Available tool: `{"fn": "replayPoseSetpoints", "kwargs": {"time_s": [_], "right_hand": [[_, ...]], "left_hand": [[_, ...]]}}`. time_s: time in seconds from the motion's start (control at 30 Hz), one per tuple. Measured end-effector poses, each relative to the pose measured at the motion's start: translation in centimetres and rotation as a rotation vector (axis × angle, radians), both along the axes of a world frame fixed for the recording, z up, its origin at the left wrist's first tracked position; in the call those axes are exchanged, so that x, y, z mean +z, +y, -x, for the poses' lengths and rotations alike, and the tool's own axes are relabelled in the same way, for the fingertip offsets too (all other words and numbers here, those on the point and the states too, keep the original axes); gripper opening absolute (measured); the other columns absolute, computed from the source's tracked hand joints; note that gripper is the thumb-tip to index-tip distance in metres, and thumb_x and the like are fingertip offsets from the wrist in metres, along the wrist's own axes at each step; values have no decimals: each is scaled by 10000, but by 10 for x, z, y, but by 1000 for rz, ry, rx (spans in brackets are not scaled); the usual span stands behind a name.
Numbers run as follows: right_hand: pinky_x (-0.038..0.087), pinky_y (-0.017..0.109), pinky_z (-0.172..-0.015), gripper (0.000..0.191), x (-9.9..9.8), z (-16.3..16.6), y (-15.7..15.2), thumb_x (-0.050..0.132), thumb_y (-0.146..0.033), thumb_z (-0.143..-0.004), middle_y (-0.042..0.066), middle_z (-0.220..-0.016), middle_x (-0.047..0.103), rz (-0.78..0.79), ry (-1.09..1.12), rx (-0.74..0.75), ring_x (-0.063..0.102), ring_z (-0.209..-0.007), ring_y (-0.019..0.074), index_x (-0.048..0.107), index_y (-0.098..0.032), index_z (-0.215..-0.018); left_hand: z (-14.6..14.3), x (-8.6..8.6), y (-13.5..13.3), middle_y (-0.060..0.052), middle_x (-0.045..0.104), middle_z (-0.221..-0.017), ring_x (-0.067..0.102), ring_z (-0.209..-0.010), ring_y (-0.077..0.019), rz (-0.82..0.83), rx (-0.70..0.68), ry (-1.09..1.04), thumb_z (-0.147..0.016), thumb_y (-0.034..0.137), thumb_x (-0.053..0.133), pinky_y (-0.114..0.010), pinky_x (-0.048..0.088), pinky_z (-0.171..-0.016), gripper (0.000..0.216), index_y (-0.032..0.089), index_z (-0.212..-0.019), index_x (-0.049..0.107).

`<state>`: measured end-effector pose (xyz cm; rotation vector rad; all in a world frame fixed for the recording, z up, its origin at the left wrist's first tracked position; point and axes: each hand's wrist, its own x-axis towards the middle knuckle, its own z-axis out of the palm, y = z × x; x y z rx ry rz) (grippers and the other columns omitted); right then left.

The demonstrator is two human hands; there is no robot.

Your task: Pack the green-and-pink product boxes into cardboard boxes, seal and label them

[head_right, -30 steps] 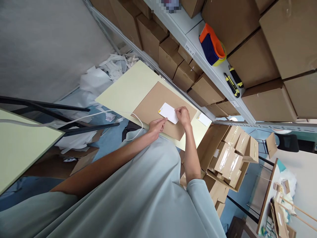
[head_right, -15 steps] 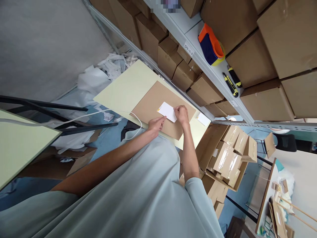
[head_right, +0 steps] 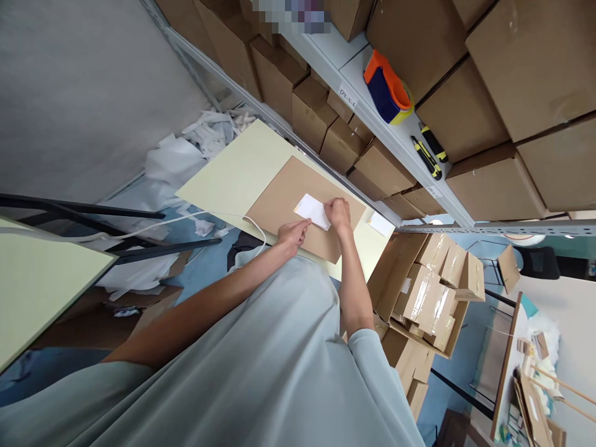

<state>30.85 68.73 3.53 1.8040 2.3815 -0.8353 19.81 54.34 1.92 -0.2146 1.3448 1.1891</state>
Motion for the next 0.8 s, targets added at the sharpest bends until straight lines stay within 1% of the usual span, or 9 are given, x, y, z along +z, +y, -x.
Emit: {"fn": "replayPoseSetpoints", "kwargs": {"time_s": [0.2,0.37,0.53,0.67,0.73,0.8], "right_hand": [[533,404,-1078,221,-2,-3,-3,625,-233,-984,132,-1053,766,-23,-20,-17,695,-1074,265,705,-218,-779],[537,389,-1078,186,-6,-3,-7,640,-239,-984,117,-1036,751,-46,-26,-58,684,-1088,254,710,-219,-812],[528,415,-1098,180,-10,0,-12,639,-233,-998,152,-1070,749,-60,-45,-103,678,-1127,278,718,-198,-840],[526,421,-1099,149,-10,1,-16,653,-210,-990,157,-1080,744,-79,-61,-139,676,-1133,291,724,-198,-860],[525,443,-1097,141,-6,-1,-20,624,-178,-990,173,-1099,739,-95,-67,-156,667,-1149,312,735,-188,-904],[519,476,-1101,168,0,-3,-28,580,-153,-995,205,-1146,730,-121,-63,-167,649,-1183,340,747,-162,-984]], "left_hand": [[0,-1,1,61,481,-593,303,-471,-50,7,-45,32,-665,424,937,-216,152,-441,405,183,-685,613],[4,2,-1,56,479,-590,309,-473,-51,4,-90,56,-667,413,937,-210,148,-440,417,188,-645,587],[5,4,-2,58,489,-585,324,-473,-56,-6,-132,85,-653,409,939,-209,170,-441,372,168,-693,658],[2,3,-6,53,506,-585,345,-460,-59,-24,-167,136,-659,452,927,-213,192,-442,390,158,-707,676],[2,2,-8,48,518,-587,366,-454,-68,-40,-186,180,-684,501,910,-216,220,-444,412,155,-727,691],[6,3,-11,30,555,-607,411,-459,-87,-66,-206,247,-755,562,855,-225,278,-454,435,146,-799,735]]}}
